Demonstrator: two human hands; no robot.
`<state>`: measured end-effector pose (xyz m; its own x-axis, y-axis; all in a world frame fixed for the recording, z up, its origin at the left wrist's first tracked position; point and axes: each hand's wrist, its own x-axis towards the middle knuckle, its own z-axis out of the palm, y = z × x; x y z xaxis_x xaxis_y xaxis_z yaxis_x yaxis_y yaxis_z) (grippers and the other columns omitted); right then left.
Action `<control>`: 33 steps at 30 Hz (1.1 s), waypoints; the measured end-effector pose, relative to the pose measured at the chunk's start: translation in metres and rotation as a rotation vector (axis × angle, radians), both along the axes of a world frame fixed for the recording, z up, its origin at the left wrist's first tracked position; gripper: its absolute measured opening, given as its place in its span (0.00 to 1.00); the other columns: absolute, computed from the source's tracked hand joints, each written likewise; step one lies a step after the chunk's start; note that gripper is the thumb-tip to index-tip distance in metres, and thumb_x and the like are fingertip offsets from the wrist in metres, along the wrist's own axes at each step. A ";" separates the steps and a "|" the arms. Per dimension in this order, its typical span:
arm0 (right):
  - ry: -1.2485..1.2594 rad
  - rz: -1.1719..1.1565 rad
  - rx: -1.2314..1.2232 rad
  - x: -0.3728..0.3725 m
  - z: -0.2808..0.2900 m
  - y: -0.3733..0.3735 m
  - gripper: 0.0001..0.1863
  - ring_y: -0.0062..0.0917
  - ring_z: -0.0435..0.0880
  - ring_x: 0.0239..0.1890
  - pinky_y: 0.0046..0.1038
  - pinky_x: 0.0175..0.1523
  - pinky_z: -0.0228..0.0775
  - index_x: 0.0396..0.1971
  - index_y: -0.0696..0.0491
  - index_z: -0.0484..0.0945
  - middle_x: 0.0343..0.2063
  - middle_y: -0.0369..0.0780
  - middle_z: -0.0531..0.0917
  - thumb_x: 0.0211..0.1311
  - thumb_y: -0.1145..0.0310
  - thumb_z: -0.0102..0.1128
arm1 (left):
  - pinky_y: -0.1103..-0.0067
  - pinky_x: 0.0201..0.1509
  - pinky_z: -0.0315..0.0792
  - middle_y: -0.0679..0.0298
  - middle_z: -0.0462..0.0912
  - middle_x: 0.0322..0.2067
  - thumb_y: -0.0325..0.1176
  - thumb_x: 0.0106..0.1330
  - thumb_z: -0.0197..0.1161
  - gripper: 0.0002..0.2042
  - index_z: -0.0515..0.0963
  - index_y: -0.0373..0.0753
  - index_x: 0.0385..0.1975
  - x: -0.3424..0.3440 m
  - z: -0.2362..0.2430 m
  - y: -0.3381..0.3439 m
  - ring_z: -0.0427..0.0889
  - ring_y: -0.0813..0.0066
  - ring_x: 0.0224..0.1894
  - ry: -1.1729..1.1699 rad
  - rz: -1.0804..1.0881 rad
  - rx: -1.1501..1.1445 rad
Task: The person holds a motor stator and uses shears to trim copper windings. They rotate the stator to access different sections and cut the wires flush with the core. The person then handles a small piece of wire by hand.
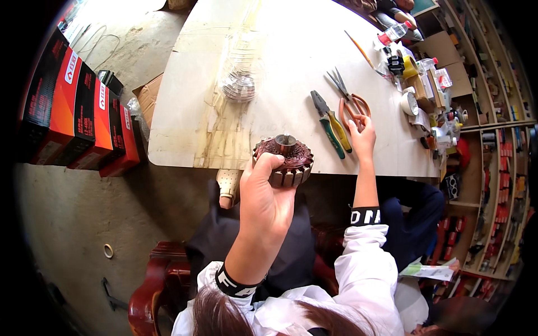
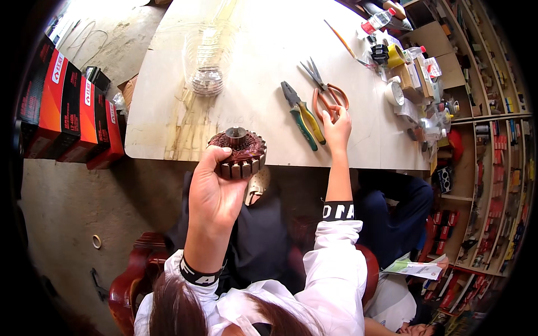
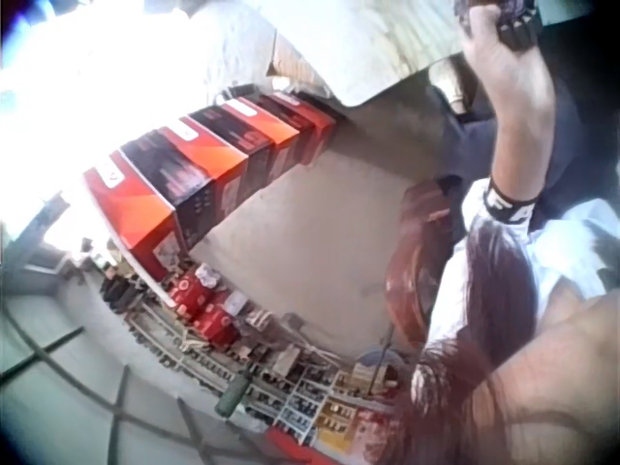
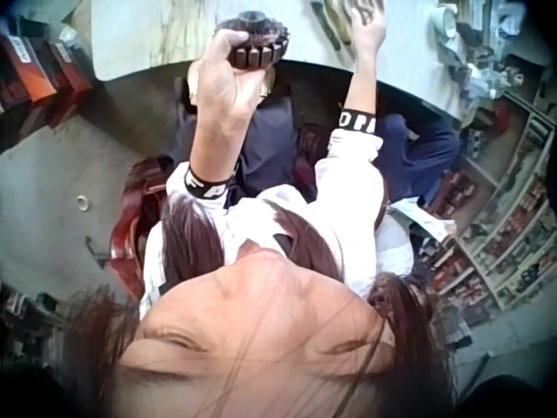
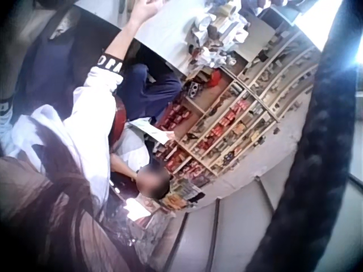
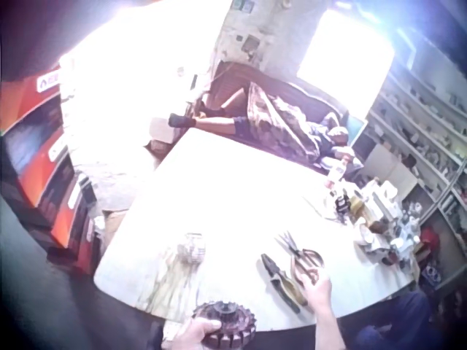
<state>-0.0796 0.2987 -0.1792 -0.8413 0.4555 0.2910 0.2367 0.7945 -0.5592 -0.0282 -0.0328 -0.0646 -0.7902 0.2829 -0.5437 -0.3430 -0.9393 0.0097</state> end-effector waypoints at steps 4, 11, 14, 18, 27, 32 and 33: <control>-0.042 -0.013 0.000 -0.011 0.000 0.001 0.12 0.31 0.82 0.32 0.32 0.41 0.75 0.37 0.56 0.79 0.34 0.40 0.82 0.56 0.67 0.69 | 0.62 0.61 0.72 0.54 0.78 0.45 0.20 0.62 0.55 0.12 0.72 0.29 0.45 0.000 -0.008 0.000 0.78 0.60 0.49 0.006 0.007 -0.012; -0.033 0.160 0.463 -0.032 0.018 0.004 0.17 0.41 0.73 0.51 0.37 0.56 0.68 0.37 0.54 0.78 0.45 0.45 0.76 0.50 0.64 0.73 | 0.68 0.51 0.75 0.60 0.77 0.39 0.19 0.61 0.55 0.11 0.71 0.33 0.43 -0.002 0.003 -0.006 0.78 0.69 0.41 0.012 0.010 -0.053; -0.281 0.235 0.291 -0.042 0.008 0.044 0.15 0.41 0.76 0.46 0.39 0.51 0.70 0.34 0.56 0.77 0.43 0.50 0.76 0.54 0.63 0.70 | 0.68 0.51 0.75 0.60 0.76 0.38 0.19 0.61 0.55 0.10 0.70 0.33 0.42 0.001 0.001 -0.007 0.78 0.69 0.41 0.031 0.018 -0.038; -0.220 0.215 0.436 -0.044 -0.008 0.036 0.16 0.44 0.77 0.39 0.41 0.45 0.71 0.40 0.59 0.72 0.36 0.51 0.78 0.61 0.64 0.63 | 0.61 0.60 0.73 0.54 0.79 0.44 0.21 0.61 0.55 0.12 0.72 0.29 0.45 0.013 0.001 -0.029 0.79 0.60 0.48 0.092 0.064 -0.140; -0.100 0.486 -1.313 0.106 0.107 -0.093 0.34 0.06 0.61 0.19 0.10 0.23 0.55 0.71 0.54 0.56 0.35 0.34 0.74 0.70 0.62 0.59 | 0.63 0.65 0.69 0.51 0.77 0.52 0.22 0.60 0.54 0.22 0.68 0.27 0.56 0.185 0.070 -0.169 0.77 0.58 0.56 0.134 0.056 -0.570; -0.299 0.078 -1.712 0.230 0.150 -0.238 0.28 0.11 0.66 0.12 0.12 0.18 0.59 0.46 0.60 0.73 0.22 0.34 0.78 0.64 0.48 0.60 | 0.66 0.63 0.70 0.53 0.76 0.51 0.22 0.59 0.55 0.23 0.66 0.30 0.57 0.280 0.098 -0.224 0.77 0.63 0.54 -0.004 0.091 -0.628; -0.354 0.111 -1.638 0.252 0.153 -0.259 0.33 0.12 0.67 0.12 0.12 0.17 0.59 0.40 0.61 0.75 0.19 0.34 0.76 0.60 0.40 0.62 | 0.66 0.64 0.70 0.53 0.75 0.51 0.22 0.59 0.55 0.24 0.65 0.30 0.58 0.294 0.103 -0.232 0.77 0.63 0.55 -0.024 0.079 -0.625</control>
